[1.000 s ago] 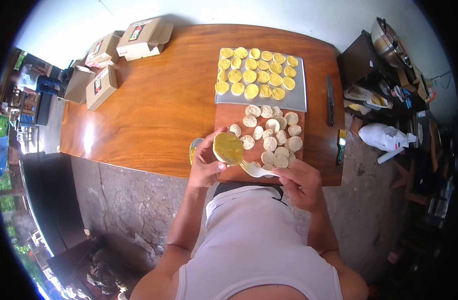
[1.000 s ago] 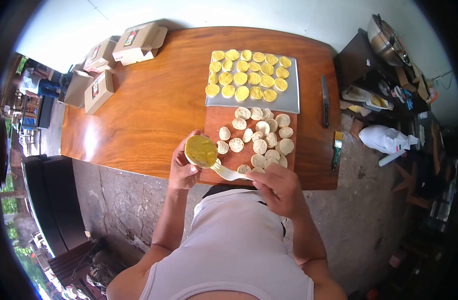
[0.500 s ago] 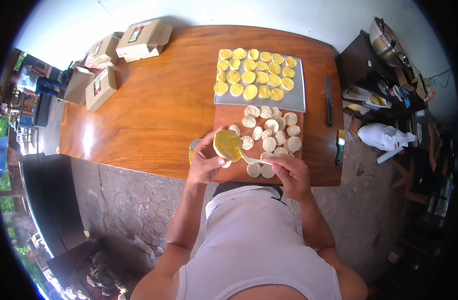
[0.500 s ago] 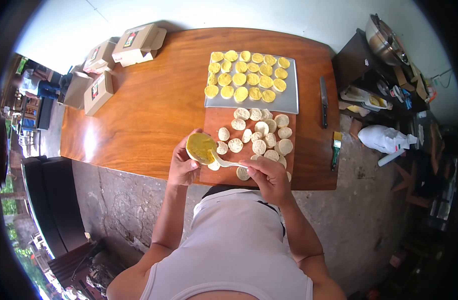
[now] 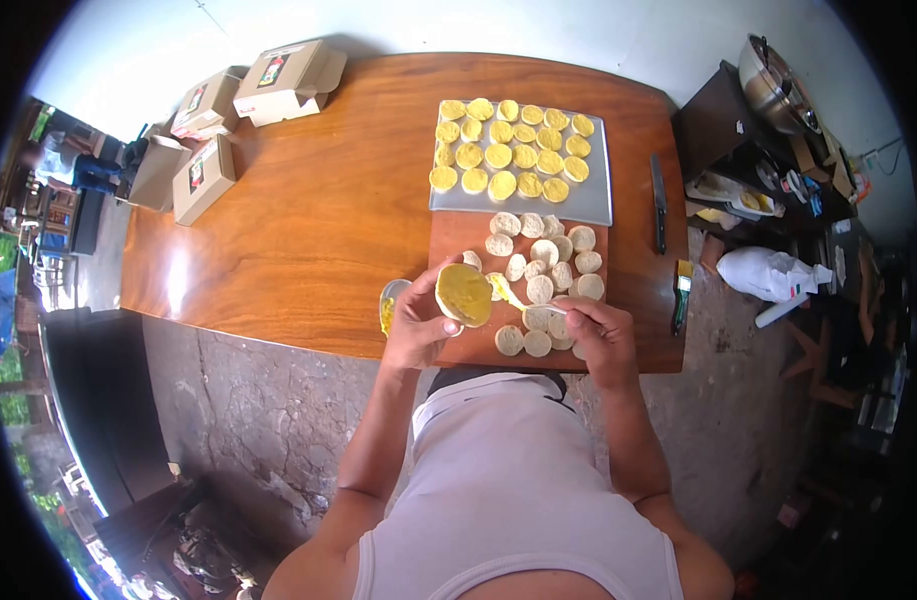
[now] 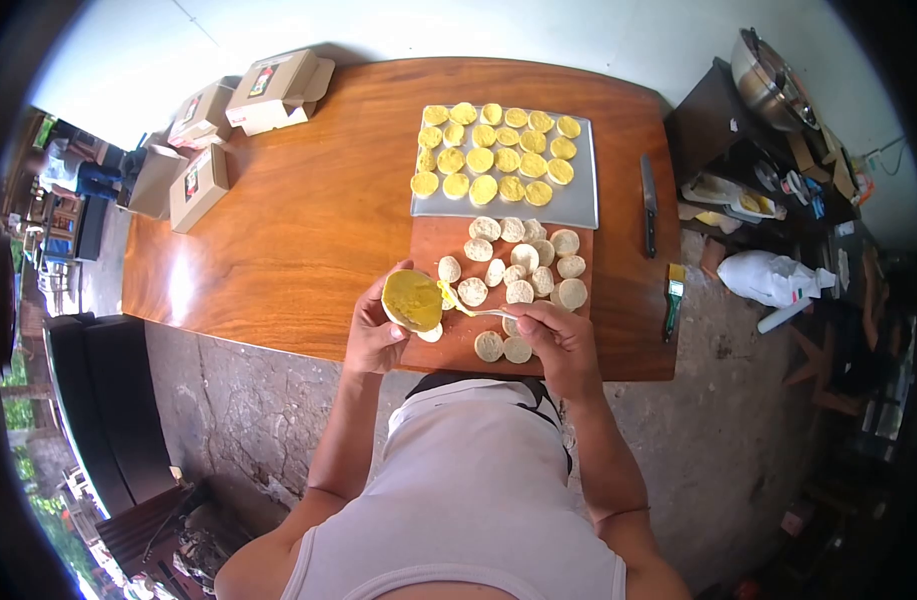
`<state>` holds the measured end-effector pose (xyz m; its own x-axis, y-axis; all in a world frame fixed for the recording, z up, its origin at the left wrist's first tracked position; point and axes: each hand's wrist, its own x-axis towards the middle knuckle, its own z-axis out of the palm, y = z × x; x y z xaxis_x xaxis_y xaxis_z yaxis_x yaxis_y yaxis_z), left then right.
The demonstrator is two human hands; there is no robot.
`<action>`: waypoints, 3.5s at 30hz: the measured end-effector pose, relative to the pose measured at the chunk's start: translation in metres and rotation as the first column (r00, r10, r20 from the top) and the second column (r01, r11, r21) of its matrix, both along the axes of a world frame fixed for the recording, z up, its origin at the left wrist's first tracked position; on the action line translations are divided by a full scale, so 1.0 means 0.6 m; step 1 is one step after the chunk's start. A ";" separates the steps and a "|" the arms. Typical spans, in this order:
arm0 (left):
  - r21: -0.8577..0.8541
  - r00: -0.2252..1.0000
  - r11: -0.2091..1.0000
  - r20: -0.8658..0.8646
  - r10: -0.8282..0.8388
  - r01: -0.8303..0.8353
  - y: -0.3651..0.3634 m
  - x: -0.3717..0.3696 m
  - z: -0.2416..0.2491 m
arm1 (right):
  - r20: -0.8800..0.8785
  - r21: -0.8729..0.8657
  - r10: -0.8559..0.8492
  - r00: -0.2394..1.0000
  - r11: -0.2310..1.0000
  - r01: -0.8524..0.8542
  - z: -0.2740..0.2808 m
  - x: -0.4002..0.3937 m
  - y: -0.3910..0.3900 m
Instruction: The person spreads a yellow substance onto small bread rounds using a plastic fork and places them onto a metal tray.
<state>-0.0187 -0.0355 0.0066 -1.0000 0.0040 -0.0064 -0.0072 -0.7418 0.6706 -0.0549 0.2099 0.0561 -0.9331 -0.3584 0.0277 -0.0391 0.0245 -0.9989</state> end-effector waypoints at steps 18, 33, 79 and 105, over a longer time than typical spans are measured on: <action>0.003 0.995 0.996 0.048 -0.088 0.088 0.005 0.008 -0.002 | -0.176 0.140 0.195 0.965 0.975 -0.171 0.014 -0.008 -0.019; -0.033 0.996 0.997 0.051 -0.071 0.073 0.011 0.002 -0.005 | -0.316 0.100 0.092 0.944 0.993 -0.063 0.016 0.010 -0.040; 0.212 0.979 0.961 0.056 -0.195 0.179 0.007 0.007 -0.038 | -0.210 0.138 0.265 0.941 0.961 -0.239 -0.001 -0.001 -0.038; 0.129 0.984 0.984 0.108 -0.138 0.124 0.021 0.017 -0.033 | -0.294 0.066 0.030 0.955 0.998 -0.011 0.000 0.031 -0.064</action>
